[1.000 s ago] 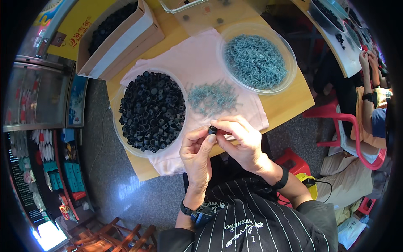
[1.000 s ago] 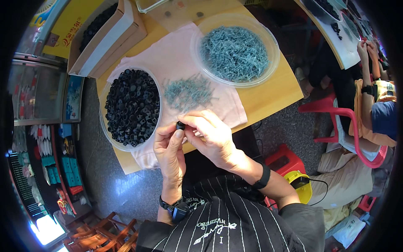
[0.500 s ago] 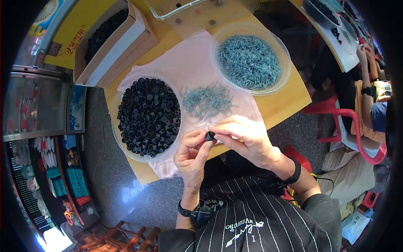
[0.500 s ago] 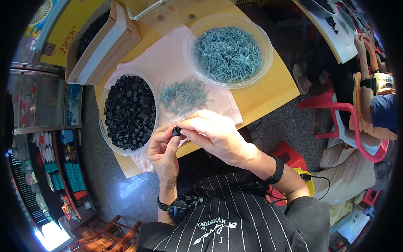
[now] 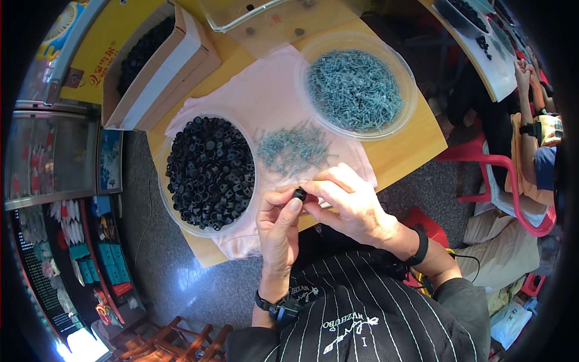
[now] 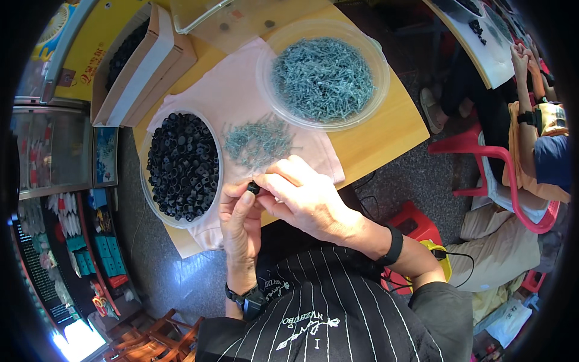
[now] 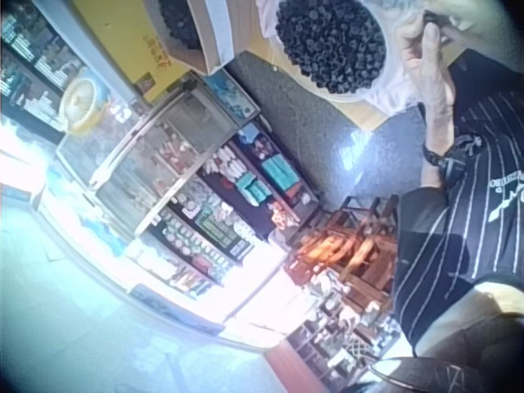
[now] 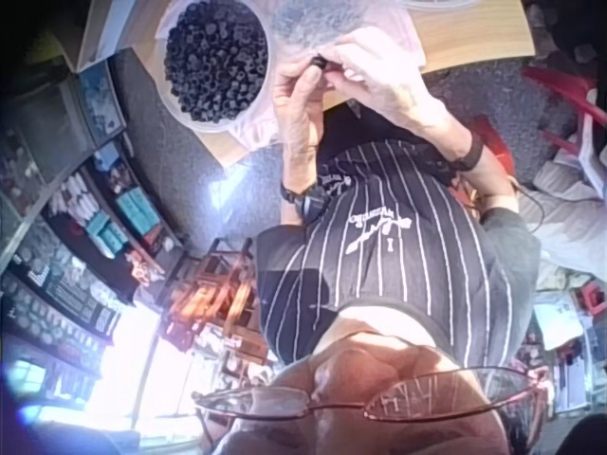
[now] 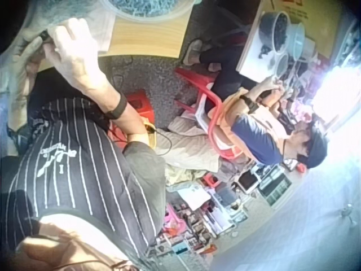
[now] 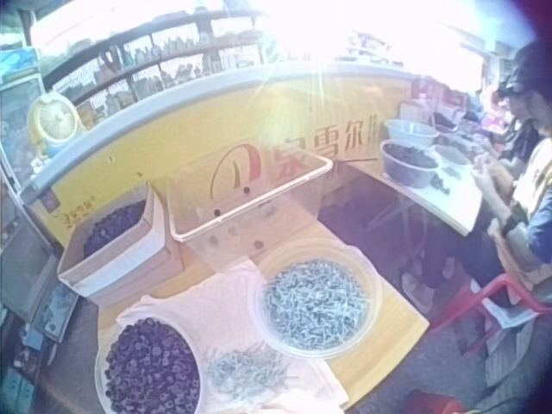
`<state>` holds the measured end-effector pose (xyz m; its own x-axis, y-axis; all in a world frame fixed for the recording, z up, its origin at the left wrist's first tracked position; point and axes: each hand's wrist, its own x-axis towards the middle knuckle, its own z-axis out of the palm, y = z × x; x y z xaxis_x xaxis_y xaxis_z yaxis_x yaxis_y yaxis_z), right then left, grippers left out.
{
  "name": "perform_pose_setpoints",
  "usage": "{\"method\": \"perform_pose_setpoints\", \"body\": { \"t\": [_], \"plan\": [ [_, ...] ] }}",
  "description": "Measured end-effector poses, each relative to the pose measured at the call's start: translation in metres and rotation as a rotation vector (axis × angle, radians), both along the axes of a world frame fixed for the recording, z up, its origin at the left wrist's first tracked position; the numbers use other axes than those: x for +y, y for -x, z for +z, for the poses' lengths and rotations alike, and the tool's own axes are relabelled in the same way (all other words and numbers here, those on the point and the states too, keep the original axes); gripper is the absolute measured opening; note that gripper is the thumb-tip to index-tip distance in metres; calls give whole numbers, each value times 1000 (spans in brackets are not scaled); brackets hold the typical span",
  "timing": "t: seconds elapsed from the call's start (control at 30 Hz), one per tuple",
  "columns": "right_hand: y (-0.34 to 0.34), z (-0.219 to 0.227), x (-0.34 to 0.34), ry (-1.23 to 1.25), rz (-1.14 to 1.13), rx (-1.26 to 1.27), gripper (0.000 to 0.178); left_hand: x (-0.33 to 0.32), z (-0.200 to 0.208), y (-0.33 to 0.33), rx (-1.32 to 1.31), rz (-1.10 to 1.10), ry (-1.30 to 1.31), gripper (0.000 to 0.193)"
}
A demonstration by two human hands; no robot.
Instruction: Manually assembling small black plastic components by hand in a manufacturing setting.
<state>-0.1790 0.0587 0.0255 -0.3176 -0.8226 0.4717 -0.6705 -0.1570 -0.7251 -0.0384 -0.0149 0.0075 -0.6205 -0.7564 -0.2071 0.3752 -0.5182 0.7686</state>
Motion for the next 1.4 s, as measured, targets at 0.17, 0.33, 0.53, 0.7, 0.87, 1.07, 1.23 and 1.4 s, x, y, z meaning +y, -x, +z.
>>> {"method": "perform_pose_setpoints", "body": {
  "t": [0.17,0.33,0.53,0.7,0.87,1.07,1.23,1.4],
  "plan": [
    [7,-2,2,-1,70,122,28,9,4,-1,20,-2,-227,11],
    [4,-12,5,12,157,144,24,12,-1,-2,-103,3,-126,10],
    [-8,-16,0,41,21,-159,30,9,0,-5,-15,-35,-204,10],
    [-7,-2,-3,-53,47,-383,32,3,-2,-9,63,-60,-158,9],
    [2,6,-9,-118,79,-505,29,-1,7,-7,46,15,-159,18],
    [11,8,-22,-5,258,-873,31,-13,23,-10,-37,49,79,23],
    [22,13,-33,-104,308,-1410,35,-24,26,-26,-163,150,141,23],
    [52,48,-63,-141,124,-1181,27,-48,32,-41,-422,232,396,22]
  ]
}}
